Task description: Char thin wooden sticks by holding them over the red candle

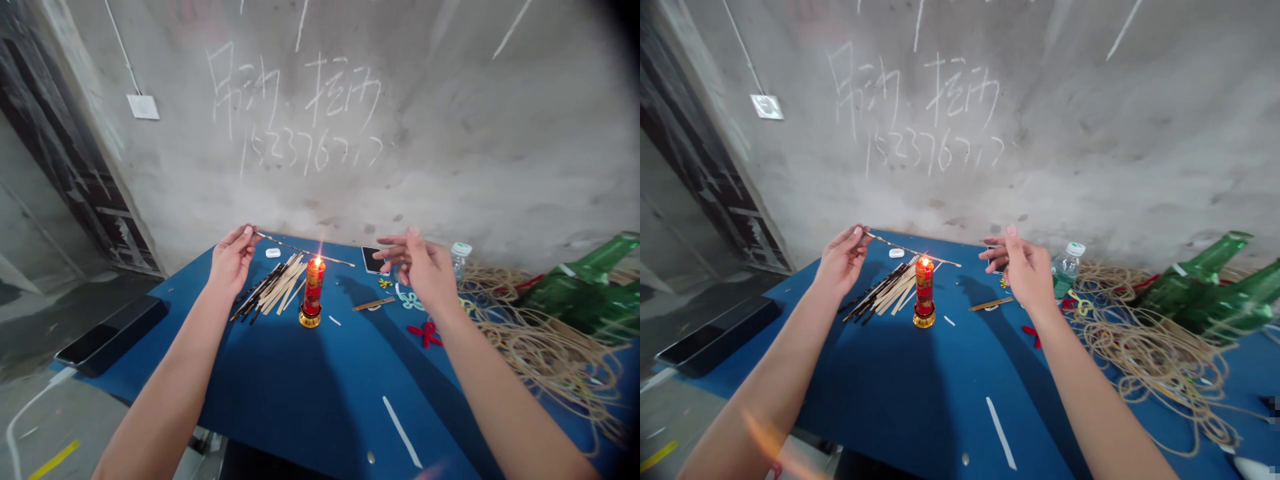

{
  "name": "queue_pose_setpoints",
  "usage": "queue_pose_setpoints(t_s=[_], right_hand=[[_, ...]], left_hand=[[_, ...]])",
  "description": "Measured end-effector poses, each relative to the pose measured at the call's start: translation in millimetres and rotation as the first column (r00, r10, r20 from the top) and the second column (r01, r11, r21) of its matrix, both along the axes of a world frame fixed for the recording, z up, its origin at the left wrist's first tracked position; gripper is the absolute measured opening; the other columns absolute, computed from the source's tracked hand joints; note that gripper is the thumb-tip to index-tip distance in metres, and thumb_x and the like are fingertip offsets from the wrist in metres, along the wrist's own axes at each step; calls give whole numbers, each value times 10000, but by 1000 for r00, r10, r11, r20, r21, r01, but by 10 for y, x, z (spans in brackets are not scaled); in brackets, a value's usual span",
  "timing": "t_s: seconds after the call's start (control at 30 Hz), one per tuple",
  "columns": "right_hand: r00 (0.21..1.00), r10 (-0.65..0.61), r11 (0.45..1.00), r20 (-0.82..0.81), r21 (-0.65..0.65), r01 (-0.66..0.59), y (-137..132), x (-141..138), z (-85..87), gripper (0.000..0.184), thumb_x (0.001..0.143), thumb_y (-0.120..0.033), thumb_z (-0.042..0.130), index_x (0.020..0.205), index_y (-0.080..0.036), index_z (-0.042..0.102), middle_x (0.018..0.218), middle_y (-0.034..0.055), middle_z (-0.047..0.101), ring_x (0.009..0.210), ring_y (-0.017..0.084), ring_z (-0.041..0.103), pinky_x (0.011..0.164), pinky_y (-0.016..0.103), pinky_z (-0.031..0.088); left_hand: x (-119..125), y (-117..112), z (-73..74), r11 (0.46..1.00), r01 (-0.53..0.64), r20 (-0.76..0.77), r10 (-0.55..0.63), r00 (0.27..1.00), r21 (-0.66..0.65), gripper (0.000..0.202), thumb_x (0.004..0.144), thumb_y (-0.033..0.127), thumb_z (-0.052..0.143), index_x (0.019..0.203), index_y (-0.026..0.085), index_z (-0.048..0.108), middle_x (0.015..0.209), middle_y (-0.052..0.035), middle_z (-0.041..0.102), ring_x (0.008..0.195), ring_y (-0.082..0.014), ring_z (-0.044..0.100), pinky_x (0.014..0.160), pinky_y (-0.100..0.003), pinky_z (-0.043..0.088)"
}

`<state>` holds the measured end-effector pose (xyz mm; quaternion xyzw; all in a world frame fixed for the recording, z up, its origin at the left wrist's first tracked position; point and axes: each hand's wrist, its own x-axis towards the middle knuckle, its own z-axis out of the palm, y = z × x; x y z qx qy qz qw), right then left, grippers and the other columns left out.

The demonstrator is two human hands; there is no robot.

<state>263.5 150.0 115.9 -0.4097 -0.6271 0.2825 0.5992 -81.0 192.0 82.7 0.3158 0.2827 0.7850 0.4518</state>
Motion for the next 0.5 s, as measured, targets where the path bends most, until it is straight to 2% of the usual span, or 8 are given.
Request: queue_pose_setpoints(t_s=[0.5], right_hand=[[1000, 6, 1000, -9, -8, -6, -37, 6, 33, 685, 931, -763, 449, 955, -170, 792, 839, 152, 791, 570, 183, 686, 356, 265, 355]], left_hand=[[-77, 27, -23, 998, 17, -15, -16, 1000, 59, 193, 727, 152, 878, 894, 164, 782, 961, -86, 771, 785, -115, 718, 523, -128, 464]])
